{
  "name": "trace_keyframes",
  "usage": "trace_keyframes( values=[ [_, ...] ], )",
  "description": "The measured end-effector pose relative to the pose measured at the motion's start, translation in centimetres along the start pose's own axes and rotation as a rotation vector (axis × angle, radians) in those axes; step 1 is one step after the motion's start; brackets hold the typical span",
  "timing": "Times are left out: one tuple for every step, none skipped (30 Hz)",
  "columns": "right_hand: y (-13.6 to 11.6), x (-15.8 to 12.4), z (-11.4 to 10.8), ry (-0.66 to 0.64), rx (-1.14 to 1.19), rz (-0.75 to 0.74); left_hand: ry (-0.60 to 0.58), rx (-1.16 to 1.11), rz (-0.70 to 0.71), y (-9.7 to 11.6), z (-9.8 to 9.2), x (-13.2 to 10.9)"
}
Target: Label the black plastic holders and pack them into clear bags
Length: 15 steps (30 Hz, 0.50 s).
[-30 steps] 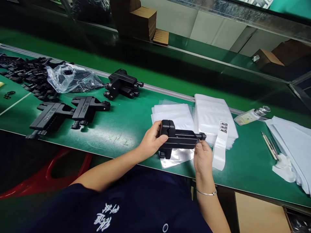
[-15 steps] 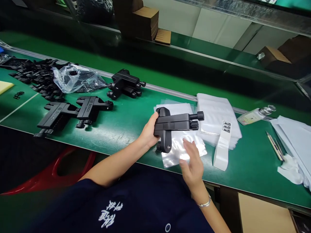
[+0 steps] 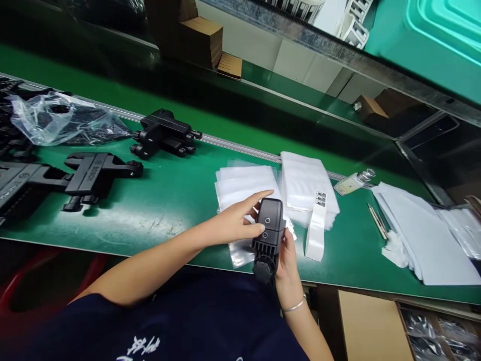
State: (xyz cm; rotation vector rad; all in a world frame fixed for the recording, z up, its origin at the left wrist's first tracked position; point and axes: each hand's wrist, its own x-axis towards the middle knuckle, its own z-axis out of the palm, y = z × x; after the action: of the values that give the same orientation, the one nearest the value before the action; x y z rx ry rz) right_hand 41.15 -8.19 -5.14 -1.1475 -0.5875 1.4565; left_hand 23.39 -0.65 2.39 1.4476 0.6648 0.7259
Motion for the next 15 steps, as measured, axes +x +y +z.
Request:
trace_keyframes(
  values=[
    [0.2, -0.1, 0.1, 0.010, -0.027, -0.021, 0.033, 0.031, 0.013, 0.2, 0.1, 0.3],
    [0.4, -0.1, 0.3, 0.017, -0.044, -0.029, 0.064, 0.059, 0.025, 0.4, 0.2, 0.6],
    [0.5, -0.2, 0.4, 0.018, -0.052, -0.026, 0.089, 0.082, 0.030, 0.6, 0.3, 0.9],
    [0.5, -0.2, 0.5, 0.015, -0.054, -0.018, 0.106, 0.103, 0.027, 0.9, 0.3, 1.1],
    [0.5, -0.2, 0.6, 0.012, -0.054, -0.015, 0.115, 0.123, 0.019, 1.1, 0.3, 1.2],
    [0.4, -0.2, 0.7, 0.010, -0.054, -0.021, 0.117, 0.140, 0.010, 1.3, 0.2, 1.2],
    [0.4, -0.2, 0.6, 0.013, -0.056, -0.038, 0.116, 0.151, 0.008, 1.5, 0.0, 1.1],
    [0.3, -0.2, 0.5, 0.024, -0.056, -0.066, 0.110, 0.150, 0.015, 1.6, -0.1, 0.9],
    [0.1, -0.3, 0.3, 0.046, -0.055, -0.106, 0.093, 0.142, 0.031, 1.7, -0.4, 0.5],
    [0.0, -0.4, 0.0, 0.074, -0.054, -0.157, 0.068, 0.139, 0.056, 1.6, -0.6, 0.0],
    [-0.2, -0.6, -0.3, 0.107, -0.054, -0.225, 0.043, 0.145, 0.088, 1.4, -0.9, -0.5],
    [-0.3, -0.8, -0.8, 0.135, -0.065, -0.303, 0.018, 0.161, 0.120, 1.2, -1.3, -1.1],
    [-0.5, -1.1, -1.2, 0.153, -0.093, -0.386, -0.005, 0.181, 0.145, 0.9, -1.6, -1.7],
    [-0.7, -1.3, -1.6, 0.158, -0.136, -0.463, -0.024, 0.195, 0.157, 0.6, -1.9, -2.2],
    [-0.9, -1.5, -2.0, 0.152, -0.189, -0.525, -0.032, 0.191, 0.155, 0.3, -2.2, -2.7]
  ],
)
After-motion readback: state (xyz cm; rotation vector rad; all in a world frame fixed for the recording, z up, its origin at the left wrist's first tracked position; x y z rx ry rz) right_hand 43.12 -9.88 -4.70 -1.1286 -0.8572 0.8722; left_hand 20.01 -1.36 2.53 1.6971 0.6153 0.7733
